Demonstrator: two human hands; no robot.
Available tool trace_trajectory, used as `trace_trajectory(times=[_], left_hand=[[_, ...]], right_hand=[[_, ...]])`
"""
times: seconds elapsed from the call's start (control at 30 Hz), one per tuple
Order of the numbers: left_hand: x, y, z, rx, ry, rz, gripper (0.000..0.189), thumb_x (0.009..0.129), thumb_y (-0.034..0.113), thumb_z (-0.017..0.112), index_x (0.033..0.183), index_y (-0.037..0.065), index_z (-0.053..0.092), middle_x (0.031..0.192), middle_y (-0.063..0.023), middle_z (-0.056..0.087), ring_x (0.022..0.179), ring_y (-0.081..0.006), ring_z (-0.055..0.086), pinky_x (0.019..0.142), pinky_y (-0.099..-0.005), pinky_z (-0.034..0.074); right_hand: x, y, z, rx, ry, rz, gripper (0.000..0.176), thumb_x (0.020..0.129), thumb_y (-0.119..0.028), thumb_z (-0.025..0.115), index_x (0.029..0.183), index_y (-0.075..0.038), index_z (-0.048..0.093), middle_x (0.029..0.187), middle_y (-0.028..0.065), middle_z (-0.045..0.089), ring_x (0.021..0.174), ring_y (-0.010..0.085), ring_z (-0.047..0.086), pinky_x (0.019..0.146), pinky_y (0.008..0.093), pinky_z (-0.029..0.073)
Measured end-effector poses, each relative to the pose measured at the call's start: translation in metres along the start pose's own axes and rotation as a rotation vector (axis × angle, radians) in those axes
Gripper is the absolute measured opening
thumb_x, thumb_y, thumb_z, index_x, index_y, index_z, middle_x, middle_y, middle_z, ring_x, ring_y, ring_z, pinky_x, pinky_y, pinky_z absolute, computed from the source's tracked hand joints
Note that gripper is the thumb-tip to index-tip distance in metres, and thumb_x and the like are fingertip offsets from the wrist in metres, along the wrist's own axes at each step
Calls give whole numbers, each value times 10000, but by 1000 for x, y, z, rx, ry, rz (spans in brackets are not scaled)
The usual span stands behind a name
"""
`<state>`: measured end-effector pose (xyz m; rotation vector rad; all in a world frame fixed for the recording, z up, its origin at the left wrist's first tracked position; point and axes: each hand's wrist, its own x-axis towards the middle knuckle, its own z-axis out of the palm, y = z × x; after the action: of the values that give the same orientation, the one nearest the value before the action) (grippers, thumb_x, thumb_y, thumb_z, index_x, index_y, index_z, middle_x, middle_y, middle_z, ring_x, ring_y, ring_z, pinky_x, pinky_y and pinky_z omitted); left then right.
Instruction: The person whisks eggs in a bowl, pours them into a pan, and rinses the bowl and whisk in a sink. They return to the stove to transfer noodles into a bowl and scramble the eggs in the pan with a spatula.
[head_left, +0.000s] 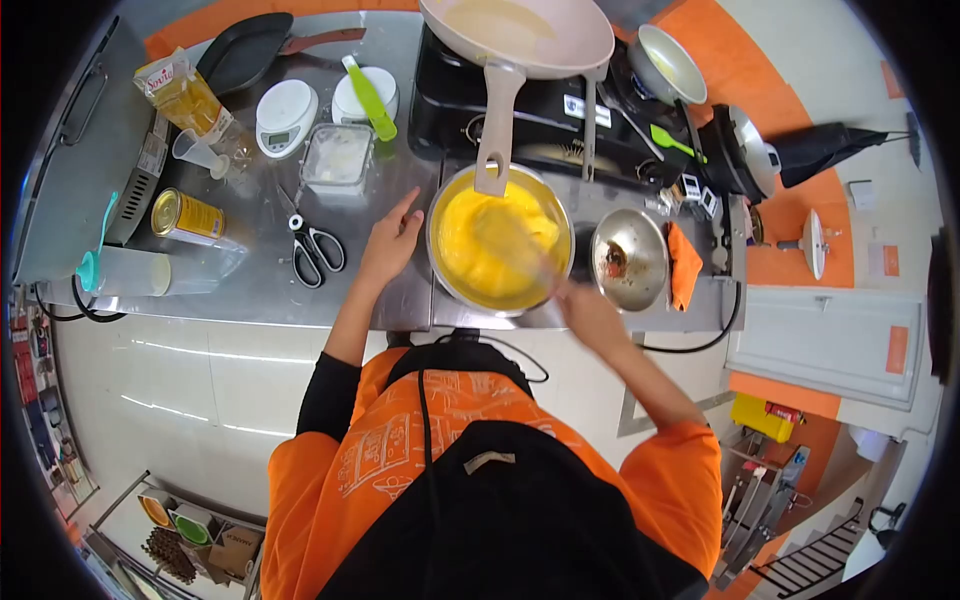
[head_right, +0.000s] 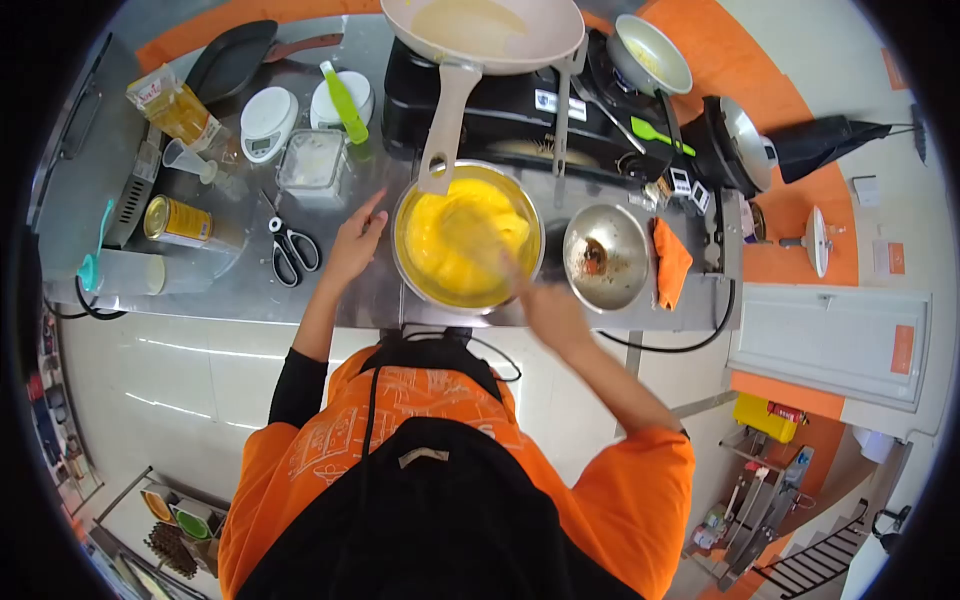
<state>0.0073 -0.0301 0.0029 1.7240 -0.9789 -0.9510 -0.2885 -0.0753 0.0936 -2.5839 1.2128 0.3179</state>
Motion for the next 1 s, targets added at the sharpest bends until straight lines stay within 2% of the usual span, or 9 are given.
trace_trajectory(times=[0.07,0.17,0.3,0.4,0.5,0.6,0.7,0.77,1.0], left_hand=[[1,4,0,-7,11,14,407,876,244,497,1265,128,466,738,-126,564,643,-214,517,668,-304,432],[2,5,0,-12,-29,3,403,875,246,502,1259,127,474,738,-123,566,641,-204,516,664,-297,430],[0,2,6,-40,-65,48,395,868,206,520,1254,127,485,759,-112,558,632,-190,510,659,-285,423],[6,-7,9,35,-29,224,412,863,144,529,1272,138,473,799,-79,548,624,-147,507,600,-257,447],[0,3,8,-180,-121,22,440,863,98,520,1293,155,449,830,-49,535,616,-100,499,518,-225,471],[3,-4,10,-217,-160,39,449,872,102,502,1310,159,424,822,-43,533,595,-75,502,470,-216,487],[-1,-2,8,-238,-180,-28,449,878,104,490,1317,158,416,804,-48,529,560,-80,507,485,-221,487],[-1,-5,7,-231,-199,-52,455,881,108,486,1325,163,405,796,-46,527,550,-80,512,487,-220,488],[1,-3,7,-236,-221,-43,469,884,110,477,1338,182,386,772,-39,525,547,-80,515,495,-214,487]], right_hand=[[-12,0,23,-16,-28,-177,516,900,-312,444,1374,-303,241,547,154,565,506,345,573,483,460,474],[11,11,6,-13,45,72,531,894,-331,453,1376,-321,231,583,165,578,532,351,581,506,470,477],[-3,1,31,18,25,-152,545,881,-325,475,1375,-293,246,601,171,585,535,347,583,487,450,479],[7,3,7,40,15,26,541,887,-280,472,1375,-304,238,586,200,569,541,375,574,504,476,469],[2,1,21,44,65,-74,530,898,-277,454,1377,-309,231,581,207,565,542,378,570,515,484,467],[20,11,14,65,120,77,531,892,-298,464,1370,-352,238,595,204,571,568,383,578,540,480,476],[-2,-8,26,83,-19,-124,531,886,-315,477,1362,-367,249,600,196,576,555,378,578,513,471,475],[10,7,29,28,3,29,537,880,-344,467,1370,-338,247,593,176,577,537,359,581,511,465,484],[13,-1,25,58,69,-14,489,894,-305,438,1359,-305,286,572,179,570,526,361,578,482,478,468]])
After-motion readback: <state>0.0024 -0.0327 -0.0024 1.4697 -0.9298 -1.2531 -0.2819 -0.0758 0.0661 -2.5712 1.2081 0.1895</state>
